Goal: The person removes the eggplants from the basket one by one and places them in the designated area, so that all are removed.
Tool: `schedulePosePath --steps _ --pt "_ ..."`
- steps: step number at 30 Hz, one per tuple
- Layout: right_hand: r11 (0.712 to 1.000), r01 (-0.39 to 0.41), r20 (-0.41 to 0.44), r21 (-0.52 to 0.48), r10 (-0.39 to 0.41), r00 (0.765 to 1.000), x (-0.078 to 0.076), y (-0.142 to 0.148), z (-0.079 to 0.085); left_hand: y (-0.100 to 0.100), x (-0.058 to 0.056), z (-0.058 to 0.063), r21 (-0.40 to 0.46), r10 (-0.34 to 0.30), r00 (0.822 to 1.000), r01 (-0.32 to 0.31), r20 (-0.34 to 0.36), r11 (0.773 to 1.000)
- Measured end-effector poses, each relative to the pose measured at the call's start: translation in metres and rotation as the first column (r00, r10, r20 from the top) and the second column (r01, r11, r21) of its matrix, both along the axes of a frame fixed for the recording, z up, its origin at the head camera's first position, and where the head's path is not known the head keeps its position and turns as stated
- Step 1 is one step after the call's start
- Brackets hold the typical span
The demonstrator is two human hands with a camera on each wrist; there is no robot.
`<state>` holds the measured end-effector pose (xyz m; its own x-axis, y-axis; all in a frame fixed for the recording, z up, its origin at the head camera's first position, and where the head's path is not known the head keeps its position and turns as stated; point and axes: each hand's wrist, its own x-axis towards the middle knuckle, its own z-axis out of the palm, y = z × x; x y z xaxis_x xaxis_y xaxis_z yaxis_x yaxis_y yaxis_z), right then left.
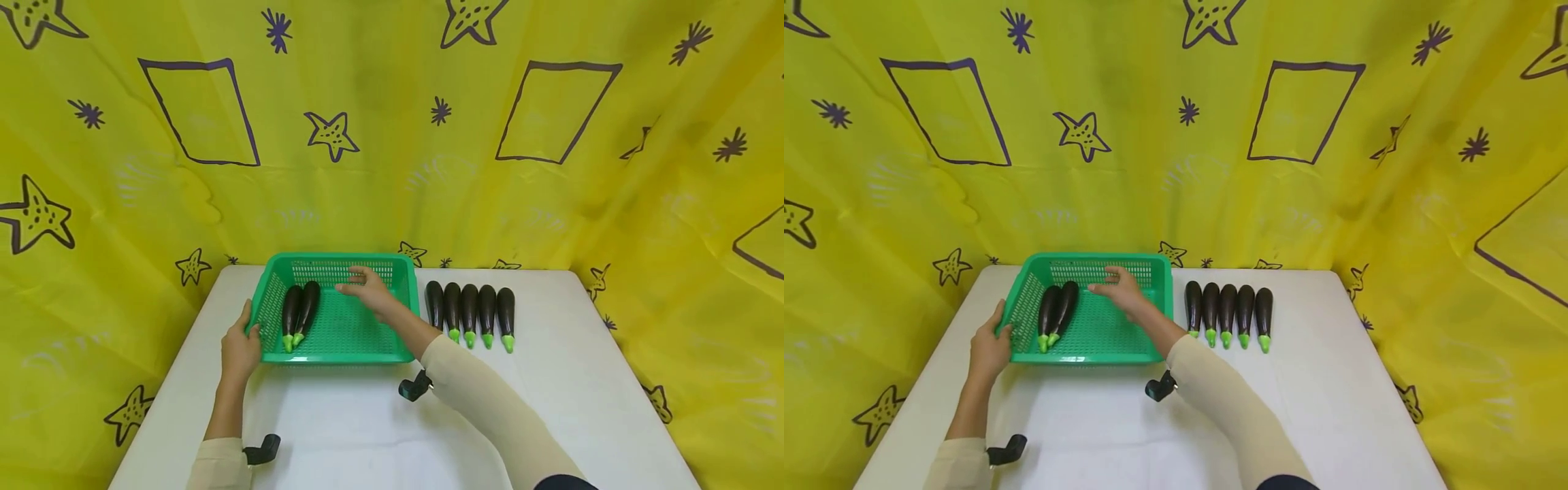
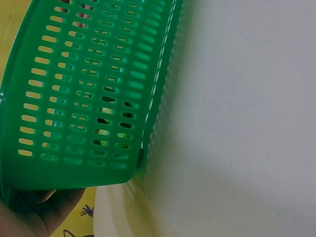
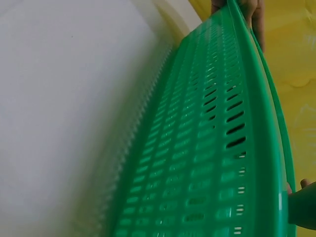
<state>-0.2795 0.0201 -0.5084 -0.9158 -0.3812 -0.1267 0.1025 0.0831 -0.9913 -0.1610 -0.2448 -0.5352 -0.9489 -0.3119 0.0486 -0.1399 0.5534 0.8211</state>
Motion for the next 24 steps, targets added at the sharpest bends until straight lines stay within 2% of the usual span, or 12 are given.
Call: schedulePosePath --steps 6,11,18,24 --pt "1.000 -0.003 0.002 -0.001 0.003 1.000 -0.003 -0.016 -0.008 0.001 -0.003 0.000 -0.003 0.000 1.000 0.000 -0.006 1.000" --pt "1.000 -0.022 -0.039 -0.019 0.021 0.999 -0.002 -0.028 -0.017 0.001 -0.003 -0.001 -0.007 0.004 1.000 -0.004 -0.009 1.000" --pt "0.999 -0.044 -0.082 0.022 0.046 0.996 -0.002 -0.038 -0.029 0.000 0.001 -0.004 0.009 -0.013 1.000 0.013 0.005 1.000" --pt "0.998 -0.048 -0.088 0.043 0.051 0.995 -0.007 -0.045 -0.033 -0.002 0.000 -0.004 0.005 -0.014 1.000 0.014 -0.018 1.000"
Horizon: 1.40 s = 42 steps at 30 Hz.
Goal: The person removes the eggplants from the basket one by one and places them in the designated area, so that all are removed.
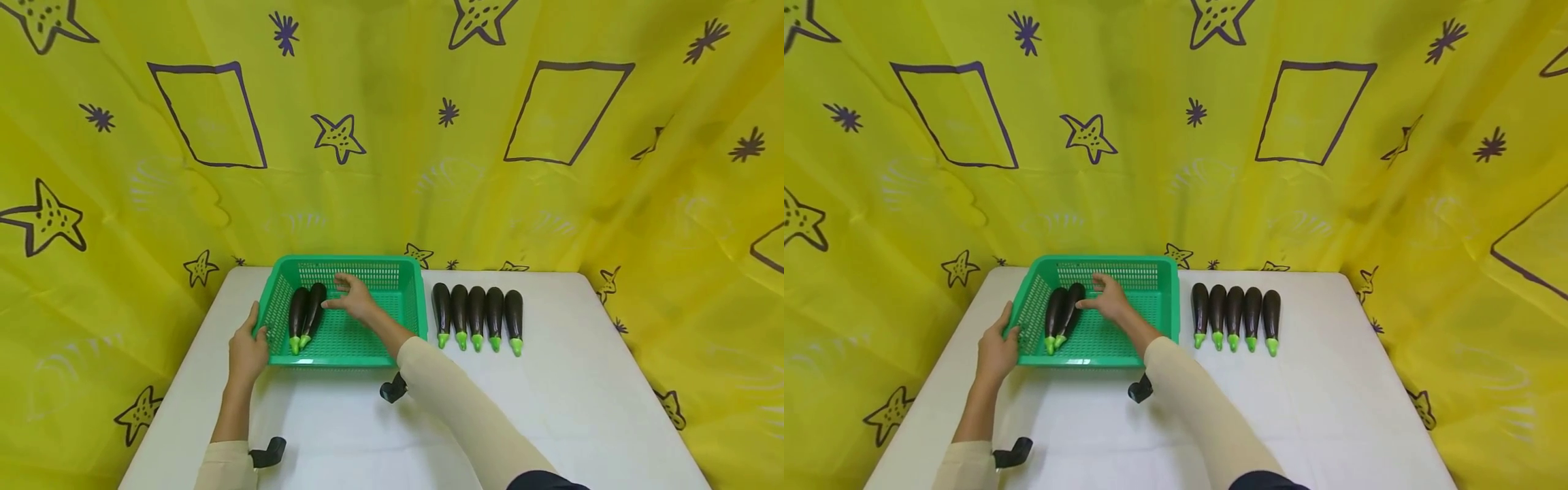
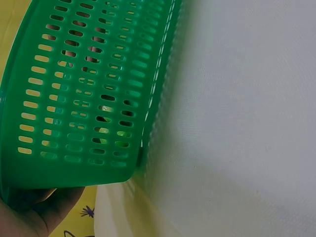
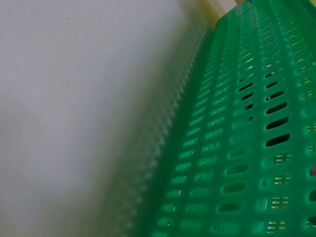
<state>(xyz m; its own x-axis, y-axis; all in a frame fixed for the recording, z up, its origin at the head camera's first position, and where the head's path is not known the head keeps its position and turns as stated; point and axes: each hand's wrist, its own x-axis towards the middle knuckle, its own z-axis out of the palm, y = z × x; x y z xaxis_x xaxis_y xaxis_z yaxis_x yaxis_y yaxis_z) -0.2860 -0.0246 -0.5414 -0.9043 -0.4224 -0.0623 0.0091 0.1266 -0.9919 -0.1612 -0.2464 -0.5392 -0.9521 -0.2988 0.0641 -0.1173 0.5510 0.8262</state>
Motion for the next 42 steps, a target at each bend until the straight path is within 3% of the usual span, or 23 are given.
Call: schedulePosePath --steps 10,15,22,31,42 --pt "0.999 -0.048 -0.030 0.007 0.048 0.998 -0.002 -0.007 -0.005 0.000 0.004 0.006 -0.016 0.005 1.000 -0.005 0.014 1.000" --pt "0.990 -0.125 -0.016 0.070 0.126 0.992 -0.001 -0.008 -0.009 -0.001 0.006 0.004 -0.013 0.005 1.000 -0.005 0.014 1.000" --pt "0.954 -0.256 0.033 0.158 0.254 0.967 0.000 -0.011 -0.019 0.000 0.011 -0.001 0.008 0.001 0.999 -0.002 0.041 1.000" --pt "0.946 -0.253 0.001 0.202 0.258 0.966 -0.005 -0.016 -0.022 -0.003 0.008 -0.001 -0.006 0.005 1.000 -0.005 -0.002 1.000" --pt "0.866 -0.291 -0.047 0.407 0.338 0.940 -0.011 -0.015 -0.022 -0.001 -0.001 -0.001 0.002 0.007 1.000 -0.007 0.013 1.000"
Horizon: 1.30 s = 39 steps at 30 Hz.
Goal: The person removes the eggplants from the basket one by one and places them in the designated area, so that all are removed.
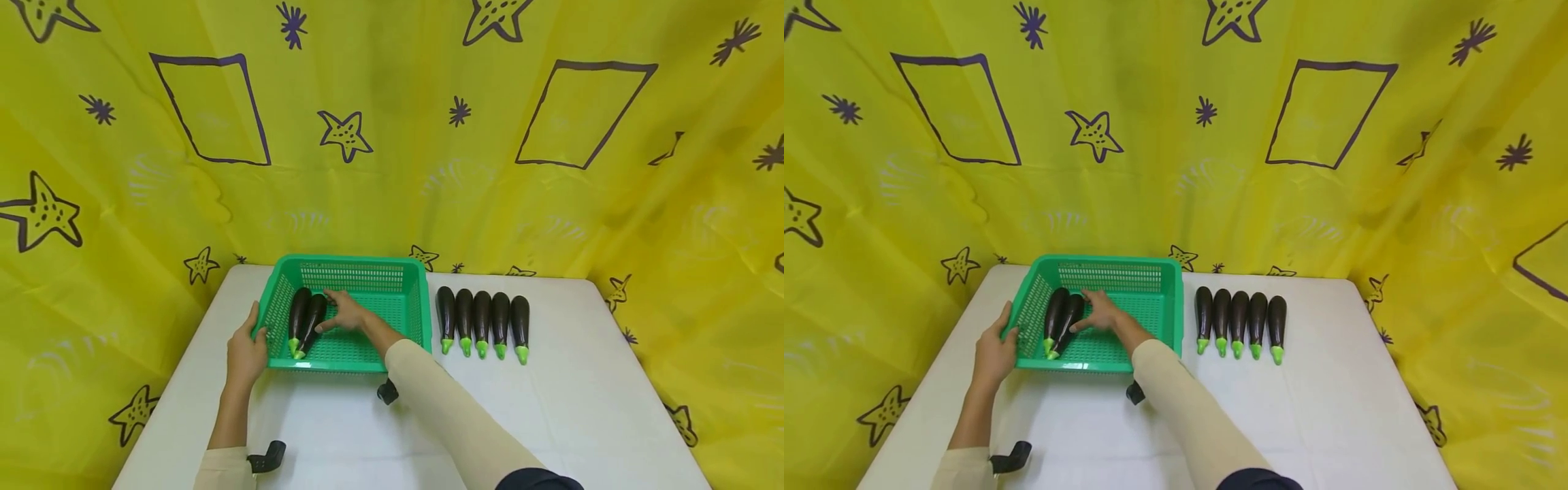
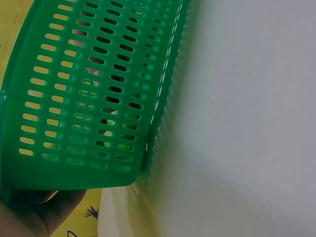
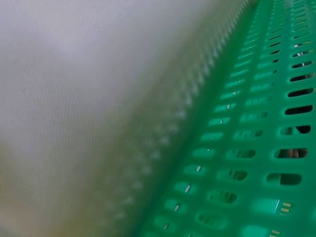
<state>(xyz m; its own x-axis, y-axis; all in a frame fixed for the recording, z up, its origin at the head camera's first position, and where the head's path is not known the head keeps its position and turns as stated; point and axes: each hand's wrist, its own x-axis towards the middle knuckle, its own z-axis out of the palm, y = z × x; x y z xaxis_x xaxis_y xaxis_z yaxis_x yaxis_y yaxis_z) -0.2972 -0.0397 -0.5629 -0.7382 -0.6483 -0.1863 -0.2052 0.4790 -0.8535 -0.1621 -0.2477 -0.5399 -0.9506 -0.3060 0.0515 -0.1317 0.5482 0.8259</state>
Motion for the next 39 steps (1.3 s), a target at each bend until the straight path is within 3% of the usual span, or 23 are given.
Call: schedulePosePath --steps 5,18,29,36,39 --pt "0.999 0.026 -0.029 0.024 -0.025 0.999 0.0022 -0.0019 0.0005 -0.0006 -0.0005 -0.0006 -0.015 0.007 1.000 -0.007 -0.023 1.000" --pt "0.961 0.178 0.149 -0.213 -0.148 0.978 0.0004 0.0007 -0.0031 0.0003 0.0000 0.0008 -0.011 0.002 1.000 -0.002 -0.012 1.000" --pt "0.922 0.254 0.183 -0.292 -0.207 0.961 0.0020 -0.0002 -0.0016 0.0005 -0.0004 -0.0004 -0.009 0.007 1.000 -0.007 -0.029 1.000" --pt "0.863 0.322 0.322 -0.389 -0.200 0.925 0.0040 -0.0037 -0.0035 -0.0004 0.0003 -0.0051 -0.009 0.012 0.999 -0.012 -0.037 1.000" --pt "0.848 0.338 0.330 -0.409 -0.209 0.921 0.0030 -0.0043 -0.0035 -0.0004 0.0001 -0.0056 -0.002 0.011 0.999 -0.011 -0.036 1.000"
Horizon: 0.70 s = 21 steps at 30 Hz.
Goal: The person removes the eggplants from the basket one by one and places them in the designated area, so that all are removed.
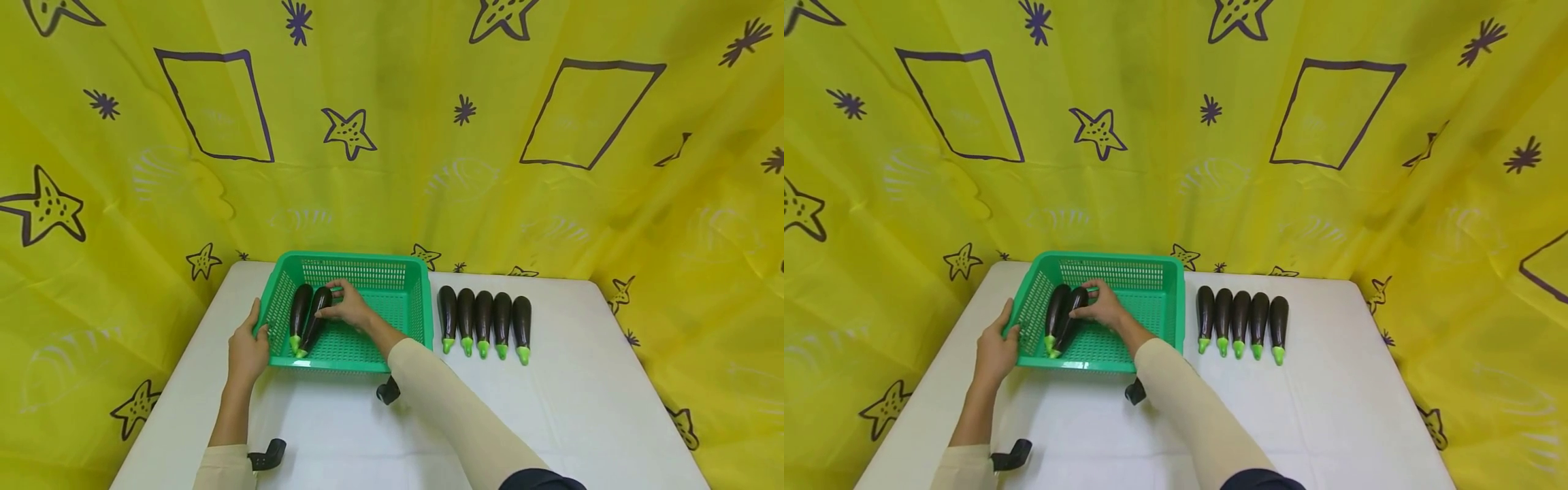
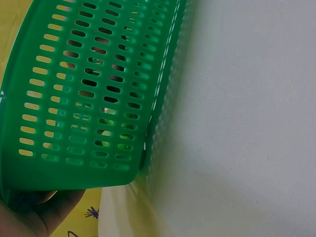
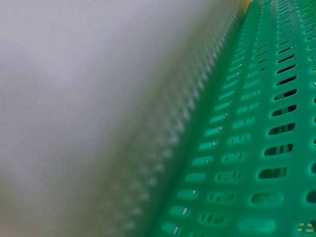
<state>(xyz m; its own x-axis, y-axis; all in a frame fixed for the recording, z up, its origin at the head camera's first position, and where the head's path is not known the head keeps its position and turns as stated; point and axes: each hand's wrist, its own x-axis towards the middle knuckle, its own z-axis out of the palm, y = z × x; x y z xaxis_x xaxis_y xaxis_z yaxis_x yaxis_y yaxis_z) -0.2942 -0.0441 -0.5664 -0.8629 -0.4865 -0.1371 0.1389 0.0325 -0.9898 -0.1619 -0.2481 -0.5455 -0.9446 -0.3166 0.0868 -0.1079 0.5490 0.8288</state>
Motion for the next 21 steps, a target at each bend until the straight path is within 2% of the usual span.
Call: schedulePosePath --steps 5,8,15,21 --pt "0.999 0.031 -0.028 -0.018 -0.032 0.999 -0.002 0.001 0.002 0.001 -0.001 0.002 0.006 -0.002 1.000 0.002 0.000 1.000" --pt "0.998 0.036 -0.013 -0.045 -0.036 0.999 -0.004 0.002 0.002 0.002 -0.001 0.003 0.005 0.000 1.000 0.000 0.002 1.000" --pt "0.999 0.045 0.003 -0.002 -0.045 0.999 -0.006 0.007 0.006 0.004 -0.004 0.006 0.005 -0.007 1.000 0.007 0.020 1.000" --pt "0.999 0.045 0.023 -0.020 -0.044 0.999 -0.005 0.011 0.010 0.003 -0.002 0.009 -0.006 -0.014 0.999 0.014 0.040 1.000"
